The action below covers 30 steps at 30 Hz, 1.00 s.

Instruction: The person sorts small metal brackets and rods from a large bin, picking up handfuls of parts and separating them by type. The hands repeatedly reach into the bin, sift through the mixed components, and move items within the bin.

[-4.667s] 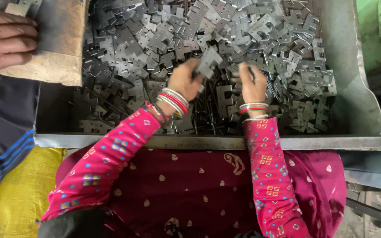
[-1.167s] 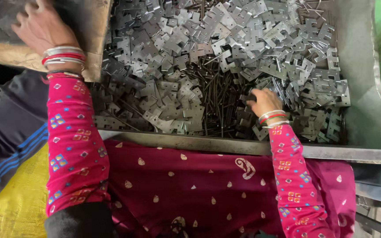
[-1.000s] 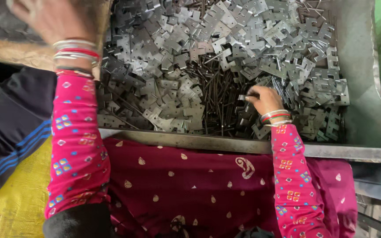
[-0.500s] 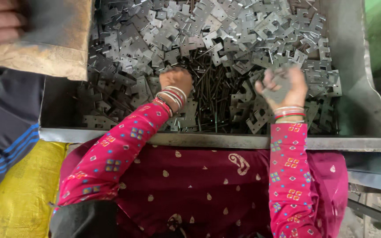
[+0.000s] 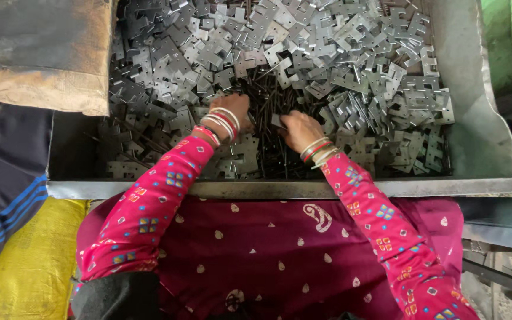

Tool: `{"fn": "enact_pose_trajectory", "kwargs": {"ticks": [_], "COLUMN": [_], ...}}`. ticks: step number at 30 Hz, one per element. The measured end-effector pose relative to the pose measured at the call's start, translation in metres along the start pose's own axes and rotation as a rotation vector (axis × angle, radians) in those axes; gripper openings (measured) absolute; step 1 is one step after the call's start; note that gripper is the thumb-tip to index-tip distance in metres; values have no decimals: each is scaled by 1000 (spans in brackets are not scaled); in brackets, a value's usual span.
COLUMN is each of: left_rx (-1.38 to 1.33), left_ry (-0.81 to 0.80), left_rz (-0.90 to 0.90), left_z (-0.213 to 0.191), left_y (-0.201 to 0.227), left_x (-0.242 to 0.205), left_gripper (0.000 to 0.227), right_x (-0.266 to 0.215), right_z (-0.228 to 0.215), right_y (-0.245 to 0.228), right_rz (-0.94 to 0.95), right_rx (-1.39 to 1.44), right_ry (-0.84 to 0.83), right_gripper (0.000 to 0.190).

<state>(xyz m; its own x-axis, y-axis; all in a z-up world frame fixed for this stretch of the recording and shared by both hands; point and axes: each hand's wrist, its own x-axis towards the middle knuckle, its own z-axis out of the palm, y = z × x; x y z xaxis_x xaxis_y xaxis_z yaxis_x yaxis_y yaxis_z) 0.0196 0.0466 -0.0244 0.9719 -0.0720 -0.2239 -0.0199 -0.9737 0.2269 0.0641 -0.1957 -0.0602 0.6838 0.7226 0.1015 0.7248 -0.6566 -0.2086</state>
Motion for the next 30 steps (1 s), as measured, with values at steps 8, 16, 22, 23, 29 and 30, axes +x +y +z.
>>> {"fn": "enact_pose_trajectory", "kwargs": {"ticks": [8, 16, 22, 23, 29, 30], "left_rx": [-135, -1748, -1475, -1284, -477, -504], "left_ry": [368, 198, 124, 207, 238, 278], "left_rz": [-124, 78, 92, 158, -17, -47], "left_z": [-35, -82, -43, -34, -10, -13], "left_y": [-16, -55, 19, 38, 81, 71], "left_x": [10, -3, -1, -10, -32, -28], "left_gripper": [65, 54, 58, 56, 42, 37], "right_x": [-2, -21, -7, -3, -8, -11], "right_z": [-36, -78, -72, -69, -56, -56], "right_y": [28, 52, 12, 1, -21, -14], "right_rz": [324, 571, 617, 623, 570, 555], "right_rx": [749, 1998, 1922, 1959, 1785, 1688], "right_ry": [171, 358, -5, -36, -183, -164], "right_gripper": [19, 31, 47, 53, 66, 62]}}
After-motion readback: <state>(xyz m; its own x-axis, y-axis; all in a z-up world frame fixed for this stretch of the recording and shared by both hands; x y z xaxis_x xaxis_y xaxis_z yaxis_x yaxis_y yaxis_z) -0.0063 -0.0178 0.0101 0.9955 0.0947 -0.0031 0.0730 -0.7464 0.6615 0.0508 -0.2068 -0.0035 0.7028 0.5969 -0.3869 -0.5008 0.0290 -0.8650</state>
